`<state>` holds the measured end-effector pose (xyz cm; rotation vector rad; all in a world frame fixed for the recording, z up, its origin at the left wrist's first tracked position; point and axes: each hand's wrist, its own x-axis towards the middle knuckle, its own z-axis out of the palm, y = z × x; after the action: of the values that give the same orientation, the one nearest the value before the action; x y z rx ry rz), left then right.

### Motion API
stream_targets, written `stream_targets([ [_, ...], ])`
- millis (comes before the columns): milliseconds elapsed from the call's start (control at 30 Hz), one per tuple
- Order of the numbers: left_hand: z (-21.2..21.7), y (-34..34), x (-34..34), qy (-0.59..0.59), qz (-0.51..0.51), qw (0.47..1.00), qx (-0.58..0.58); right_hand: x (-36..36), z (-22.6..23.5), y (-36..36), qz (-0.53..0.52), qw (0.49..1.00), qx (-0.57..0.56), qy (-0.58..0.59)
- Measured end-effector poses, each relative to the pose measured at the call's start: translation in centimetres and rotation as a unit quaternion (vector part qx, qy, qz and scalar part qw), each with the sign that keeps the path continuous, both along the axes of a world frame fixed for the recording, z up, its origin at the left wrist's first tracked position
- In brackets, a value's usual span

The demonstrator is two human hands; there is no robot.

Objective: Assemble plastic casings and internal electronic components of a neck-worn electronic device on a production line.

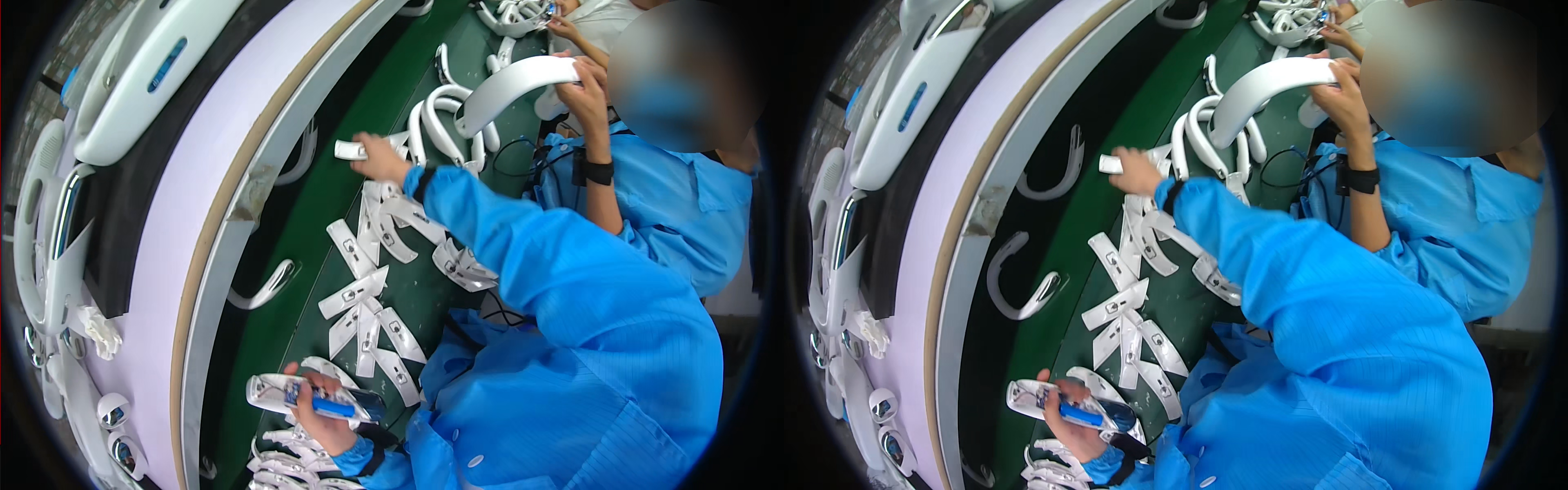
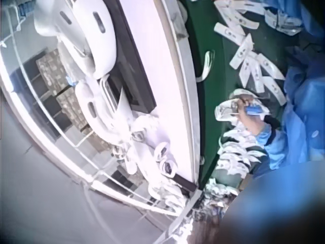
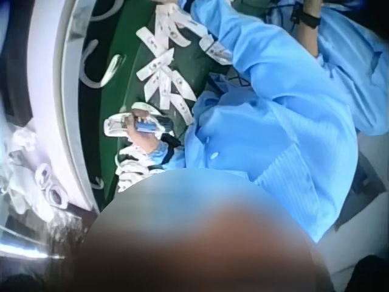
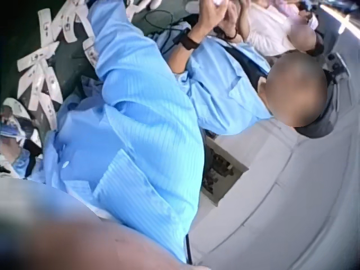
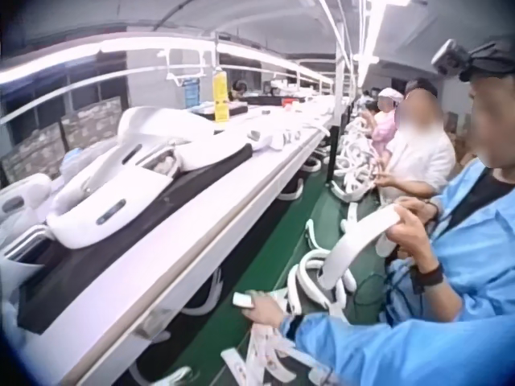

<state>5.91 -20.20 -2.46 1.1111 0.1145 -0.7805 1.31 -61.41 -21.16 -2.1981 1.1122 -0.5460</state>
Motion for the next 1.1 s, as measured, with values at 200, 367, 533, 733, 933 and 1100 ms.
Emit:
stream_targets([
  [200, 1.9, 3.6, -2.8, -0.014, -0.007, 0.998, 0.067, 1.3, -1.0, -4.2, 0.0, 0.951, -0.04, 0.306],
  [367, 2.2, 5.7, -4.1, 0.018, 0.086, 0.959, 0.269, 1.9, -3.3, -2.6, 0.104, 0.968, -0.093, 0.21],
  [533, -0.8, 8.1, -5.2, -0.161, 0.031, 0.965, 0.204, 2.2, -0.7, 0.9, 0.264, 0.946, -0.065, 0.176],
  [733, 1.2, 5.3, -4.5, -0.015, 0.046, 0.966, 0.253, 0.8, 2.5, 3.4, 0.373, 0.906, 0.013, 0.201],
  [933, 1.4, 5.5, -5.8, -0.081, 0.027, 0.968, 0.237, -1.5, 3.2, 6.7, 0.35, 0.921, 0.019, 0.167],
  [1100, 1.2, 6.9, -6.1, 0.005, 0.004, 0.972, 0.234, -2.2, 1.7, 9.2, 0.347, 0.924, 0.006, 0.159],
])
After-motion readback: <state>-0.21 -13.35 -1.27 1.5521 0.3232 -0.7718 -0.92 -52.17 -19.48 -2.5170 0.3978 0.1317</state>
